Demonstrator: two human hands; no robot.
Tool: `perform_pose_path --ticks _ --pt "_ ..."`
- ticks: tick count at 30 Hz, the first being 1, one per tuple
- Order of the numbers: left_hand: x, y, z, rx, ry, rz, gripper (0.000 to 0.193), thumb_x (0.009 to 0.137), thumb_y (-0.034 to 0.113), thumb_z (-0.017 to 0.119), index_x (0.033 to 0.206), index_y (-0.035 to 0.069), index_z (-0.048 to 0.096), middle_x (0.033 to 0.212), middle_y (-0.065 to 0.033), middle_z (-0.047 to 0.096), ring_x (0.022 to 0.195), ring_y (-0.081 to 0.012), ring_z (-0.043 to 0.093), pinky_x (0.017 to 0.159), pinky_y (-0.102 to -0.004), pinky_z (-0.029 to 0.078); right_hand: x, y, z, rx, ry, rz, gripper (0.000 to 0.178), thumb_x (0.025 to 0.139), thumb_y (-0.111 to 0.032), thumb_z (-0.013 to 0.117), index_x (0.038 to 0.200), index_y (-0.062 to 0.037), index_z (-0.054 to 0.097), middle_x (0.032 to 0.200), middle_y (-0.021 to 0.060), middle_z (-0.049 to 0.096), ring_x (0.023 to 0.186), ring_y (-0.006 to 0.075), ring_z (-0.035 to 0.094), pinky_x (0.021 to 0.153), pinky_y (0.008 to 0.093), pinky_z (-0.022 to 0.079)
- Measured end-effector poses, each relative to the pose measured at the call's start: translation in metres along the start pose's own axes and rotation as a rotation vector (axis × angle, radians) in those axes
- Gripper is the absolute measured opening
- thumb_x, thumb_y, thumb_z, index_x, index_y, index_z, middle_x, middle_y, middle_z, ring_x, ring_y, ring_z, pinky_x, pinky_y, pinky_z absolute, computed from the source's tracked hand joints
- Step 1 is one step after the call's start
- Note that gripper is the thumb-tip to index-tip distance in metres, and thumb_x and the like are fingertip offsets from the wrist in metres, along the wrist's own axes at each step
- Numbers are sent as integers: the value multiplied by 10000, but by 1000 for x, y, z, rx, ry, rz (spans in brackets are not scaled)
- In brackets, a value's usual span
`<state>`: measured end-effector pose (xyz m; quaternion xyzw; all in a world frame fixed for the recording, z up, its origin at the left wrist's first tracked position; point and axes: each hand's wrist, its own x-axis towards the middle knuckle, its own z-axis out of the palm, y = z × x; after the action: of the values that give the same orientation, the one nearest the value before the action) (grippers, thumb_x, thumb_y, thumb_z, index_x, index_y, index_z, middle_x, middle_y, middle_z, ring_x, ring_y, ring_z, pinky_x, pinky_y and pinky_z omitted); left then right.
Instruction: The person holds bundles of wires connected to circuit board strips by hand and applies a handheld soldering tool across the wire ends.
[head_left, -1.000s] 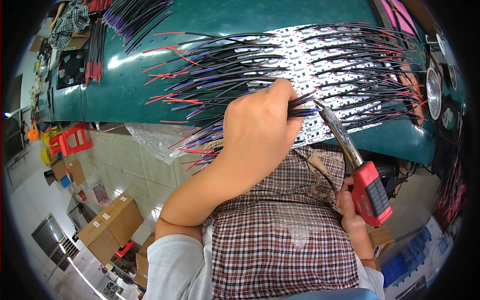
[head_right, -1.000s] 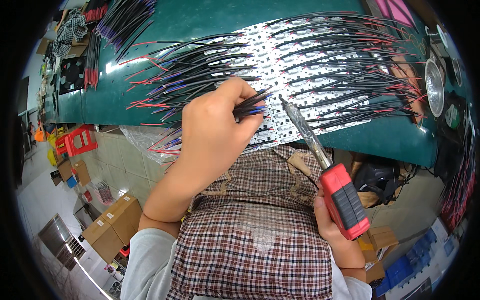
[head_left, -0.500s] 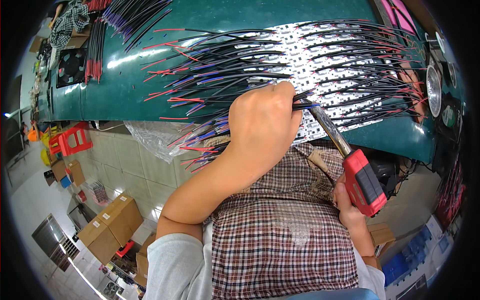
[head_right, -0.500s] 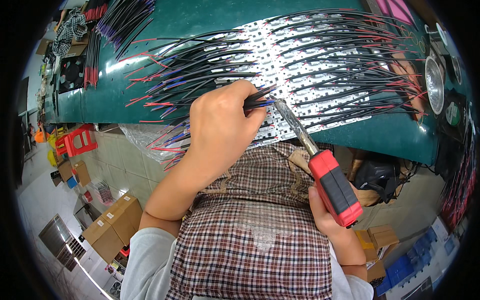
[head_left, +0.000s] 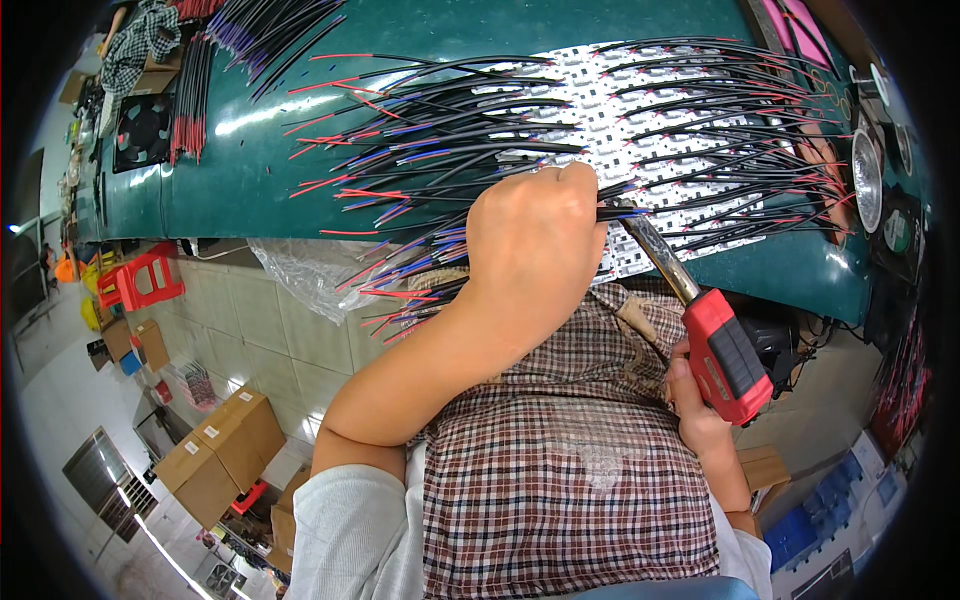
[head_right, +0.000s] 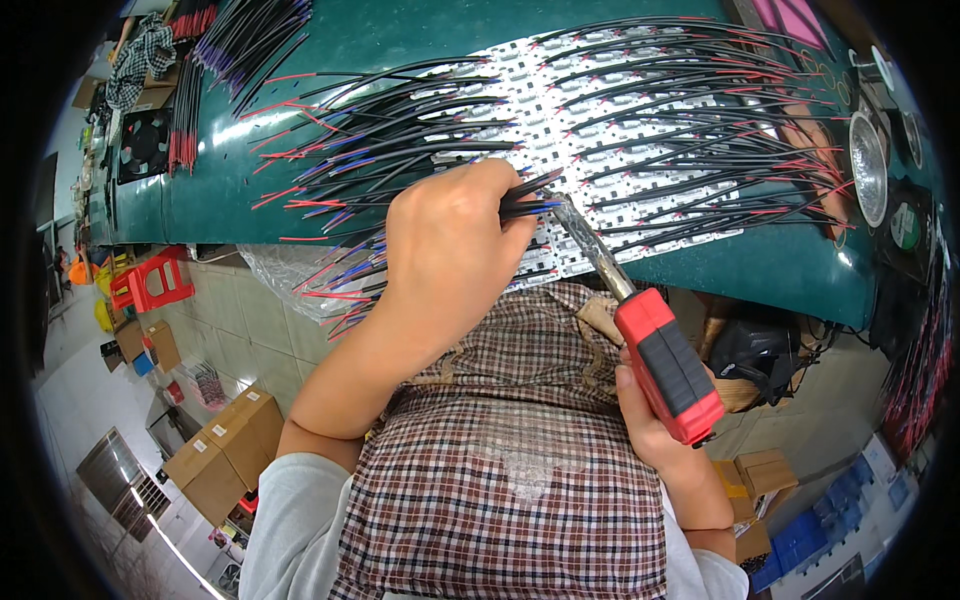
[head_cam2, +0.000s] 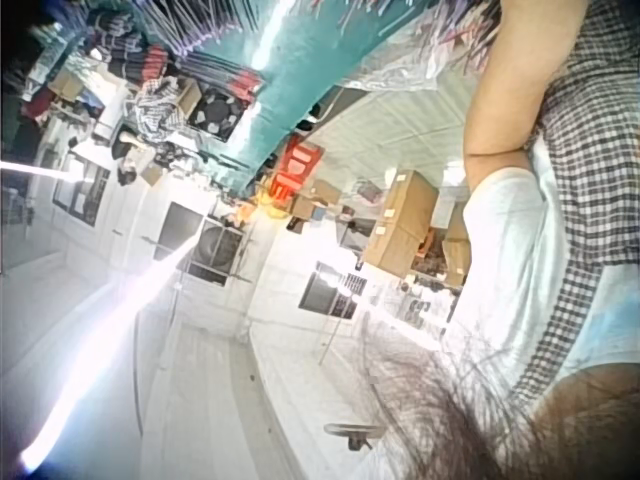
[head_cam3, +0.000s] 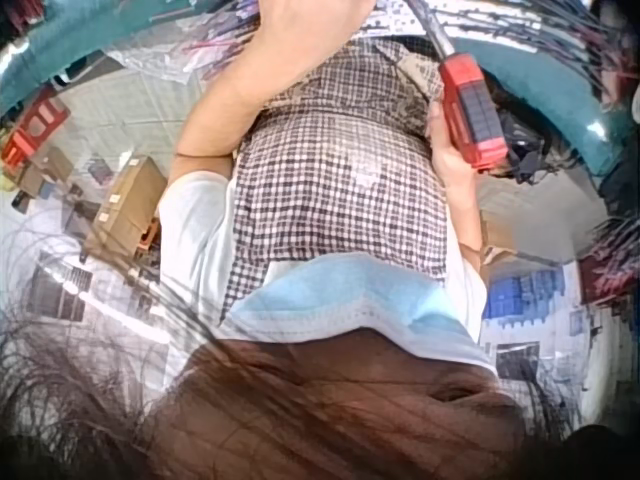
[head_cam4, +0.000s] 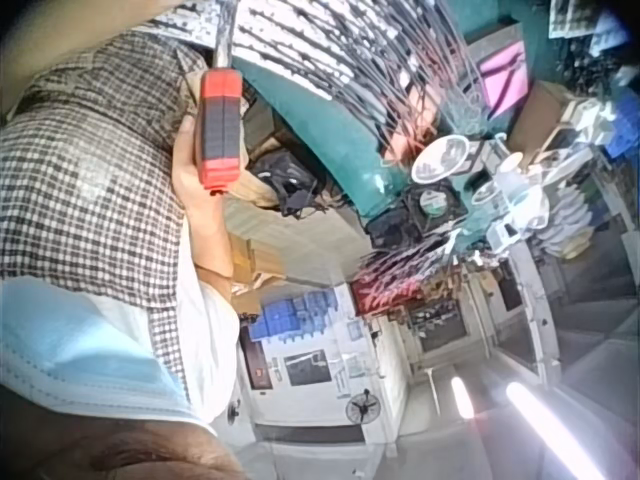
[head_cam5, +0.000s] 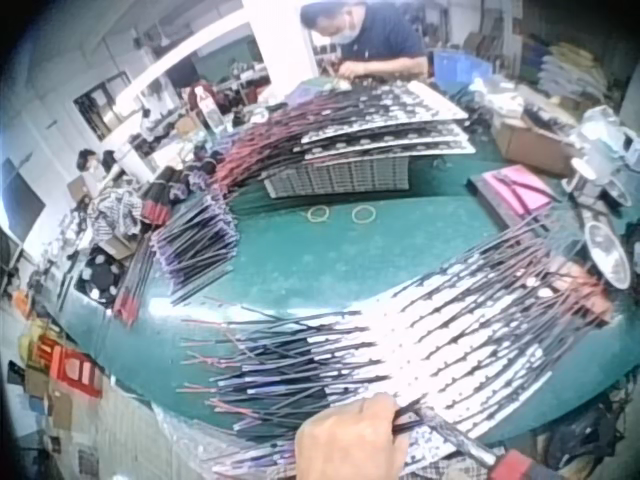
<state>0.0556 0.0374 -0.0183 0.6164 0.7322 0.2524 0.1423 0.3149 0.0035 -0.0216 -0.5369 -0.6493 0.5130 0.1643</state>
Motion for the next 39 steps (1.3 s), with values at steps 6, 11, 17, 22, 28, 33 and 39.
perform_pose_path --ticks 6,11,17,22,28,33,39 --pt "0 0 -1 3 -10 -4 190 675 58 754 814 12 633 694 -146 644 634 -323 643 581 -410 499 -7 10 -6 0 -3 8 181 852 -74 696 1014 -1 663 877 118 673 769 244 664 689 352 520" --pt "1 1 -1 31 -26 -13 190 676 67 757 816 12 641 693 -148 644 635 -327 645 583 -408 502 -10 5 -2 -9 -39 -38 88 944 -71 581 1007 -13 559 697 10 533 521 57 458 475 222 363" --pt "6 -4 -4 -3 -47 -31 151 700 90 733 803 9 659 687 -157 652 640 -326 655 596 -405 512 -9 9 -1 3 -5 -84 109 939 -72 590 1025 -7 569 697 7 542 517 60 463 469 215 364" --pt "9 -4 -5 -25 -83 -53 144 708 107 720 787 6 655 674 -161 648 638 -325 656 594 -410 512 -8 6 5 78 30 -39 83 944 -70 579 996 -9 559 696 11 537 517 56 464 466 216 368" --pt "3 1 -1 47 -19 1 159 689 104 739 785 22 643 674 -140 644 626 -318 648 581 -406 507 -6 5 2 92 -39 -36 113 944 -85 588 1024 -9 563 702 8 548 527 50 475 470 205 369" --pt "2 3 0 28 -9 5 241 642 102 795 801 25 631 692 -132 635 635 -321 640 570 -409 495 -11 7 6 55 0 -5 85 956 -103 573 958 -21 551 695 11 539 518 52 464 466 207 361" --pt "2 3 1 33 -9 0 243 640 101 797 797 23 629 687 -132 629 632 -321 636 564 -406 489 -7 2 3 35 -33 -22 131 965 -125 560 872 -33 546 687 17 528 512 57 454 461 212 353"
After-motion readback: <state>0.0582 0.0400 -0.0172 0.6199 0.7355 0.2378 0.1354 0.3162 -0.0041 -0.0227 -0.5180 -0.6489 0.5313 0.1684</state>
